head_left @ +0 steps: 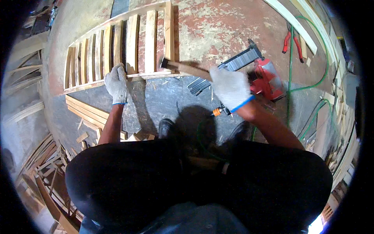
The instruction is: The person assembles a wooden frame by nailing thin wooden slats to a rectangular frame using a pneumatic nail gun. They repeatedly pick up slats from a pile on the floor, position them between the frame rails, and secure them with the nail gun.
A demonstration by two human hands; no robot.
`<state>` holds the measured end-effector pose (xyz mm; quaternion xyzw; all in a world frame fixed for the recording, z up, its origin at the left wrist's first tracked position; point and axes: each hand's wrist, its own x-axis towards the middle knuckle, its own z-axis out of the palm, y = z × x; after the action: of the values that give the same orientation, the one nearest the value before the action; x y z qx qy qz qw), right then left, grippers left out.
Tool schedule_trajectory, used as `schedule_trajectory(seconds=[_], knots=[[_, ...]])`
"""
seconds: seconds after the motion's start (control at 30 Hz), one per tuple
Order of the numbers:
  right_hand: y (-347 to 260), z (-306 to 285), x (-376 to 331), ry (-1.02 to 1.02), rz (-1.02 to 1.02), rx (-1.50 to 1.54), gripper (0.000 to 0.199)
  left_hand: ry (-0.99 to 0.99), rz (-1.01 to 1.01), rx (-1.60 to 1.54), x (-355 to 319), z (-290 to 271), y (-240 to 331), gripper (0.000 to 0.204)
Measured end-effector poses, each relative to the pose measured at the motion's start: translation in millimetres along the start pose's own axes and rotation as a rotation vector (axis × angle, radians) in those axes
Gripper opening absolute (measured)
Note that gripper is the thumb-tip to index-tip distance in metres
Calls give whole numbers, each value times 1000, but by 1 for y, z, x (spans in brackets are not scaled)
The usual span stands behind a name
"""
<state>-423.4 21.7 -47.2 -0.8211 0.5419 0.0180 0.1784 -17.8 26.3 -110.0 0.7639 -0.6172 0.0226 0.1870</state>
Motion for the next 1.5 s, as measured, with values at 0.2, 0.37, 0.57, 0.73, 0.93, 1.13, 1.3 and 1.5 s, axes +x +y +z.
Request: schedule_trajectory(seconds=[0.2, 0.37, 0.57, 0.73, 0.93, 1.13, 1.3, 1.5], knots=[[10, -19, -9, -90, 108, 292, 26, -153, -120, -32, 12, -12, 8, 32], [81, -25, -88, 133, 316, 707, 29, -289, -85, -235, 6, -20, 83, 42], [154, -11, -182, 463, 773, 921, 37, -193, 181, -55, -15, 21, 165, 59], [216, 63, -231, 648, 935, 935, 49, -383, 50, -33, -12, 25, 169, 39], [243, 78, -240, 354, 1062, 401, 53, -517, 11, -28, -77, -29, 132, 30], [133, -51, -128, 435, 570, 366, 34, -74, -287, -28, -128, -89, 32, 46], [63, -28, 13, 51, 142, 742, 47, -125, -1142, -925, -98, -66, -52, 58], [-4, -7, 137, -60, -195, 488, 68, 153, -895, -822, -70, -12, -45, 21]])
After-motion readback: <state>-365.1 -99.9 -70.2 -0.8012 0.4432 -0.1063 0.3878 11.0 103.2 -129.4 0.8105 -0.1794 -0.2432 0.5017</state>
